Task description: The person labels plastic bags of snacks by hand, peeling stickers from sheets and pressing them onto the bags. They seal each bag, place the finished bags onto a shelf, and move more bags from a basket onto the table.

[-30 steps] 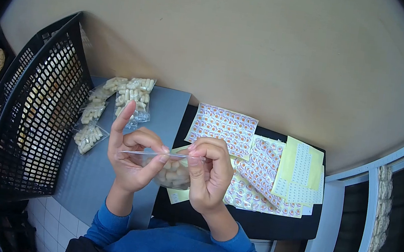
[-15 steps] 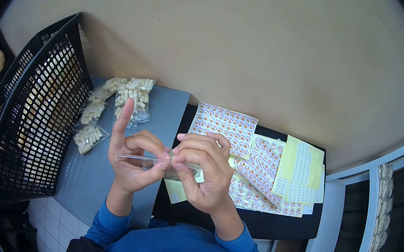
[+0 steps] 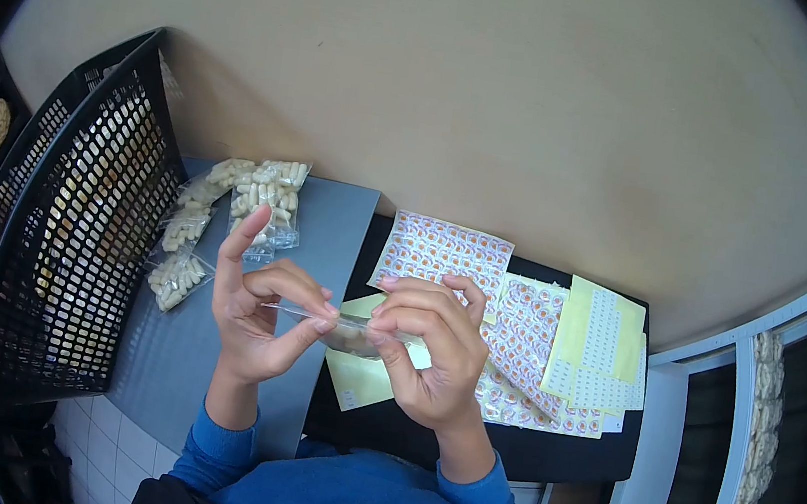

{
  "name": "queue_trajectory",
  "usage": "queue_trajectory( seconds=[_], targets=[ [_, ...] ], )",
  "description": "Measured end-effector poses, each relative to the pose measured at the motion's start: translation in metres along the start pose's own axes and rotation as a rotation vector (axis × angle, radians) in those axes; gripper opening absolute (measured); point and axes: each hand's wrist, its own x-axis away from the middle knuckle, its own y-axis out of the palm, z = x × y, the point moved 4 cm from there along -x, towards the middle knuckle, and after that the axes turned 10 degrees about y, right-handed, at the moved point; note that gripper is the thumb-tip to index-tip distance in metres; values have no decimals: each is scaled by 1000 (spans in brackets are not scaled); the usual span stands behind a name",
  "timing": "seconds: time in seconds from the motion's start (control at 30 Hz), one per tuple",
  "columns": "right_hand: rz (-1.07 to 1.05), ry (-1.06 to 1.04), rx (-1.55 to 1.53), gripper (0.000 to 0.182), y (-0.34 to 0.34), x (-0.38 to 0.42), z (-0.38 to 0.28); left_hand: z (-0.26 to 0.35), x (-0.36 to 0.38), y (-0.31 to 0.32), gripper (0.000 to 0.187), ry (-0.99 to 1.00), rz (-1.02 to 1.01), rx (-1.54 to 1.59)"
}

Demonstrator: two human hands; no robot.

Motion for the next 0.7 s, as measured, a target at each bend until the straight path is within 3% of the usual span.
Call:
queue_trajectory(
  seconds=[0.2,0.47,0.7],
  targets=[
    [11,-7,31,10,-6,4,1,-3,3,3,83,-67,-34,45],
    [74,17,75,9,-19,8,8,-6,4,-1,69,-144,-59,30],
    [100,36,62,9,-28,12,9,-6,4,-1,69,-167,-84,83]
  ],
)
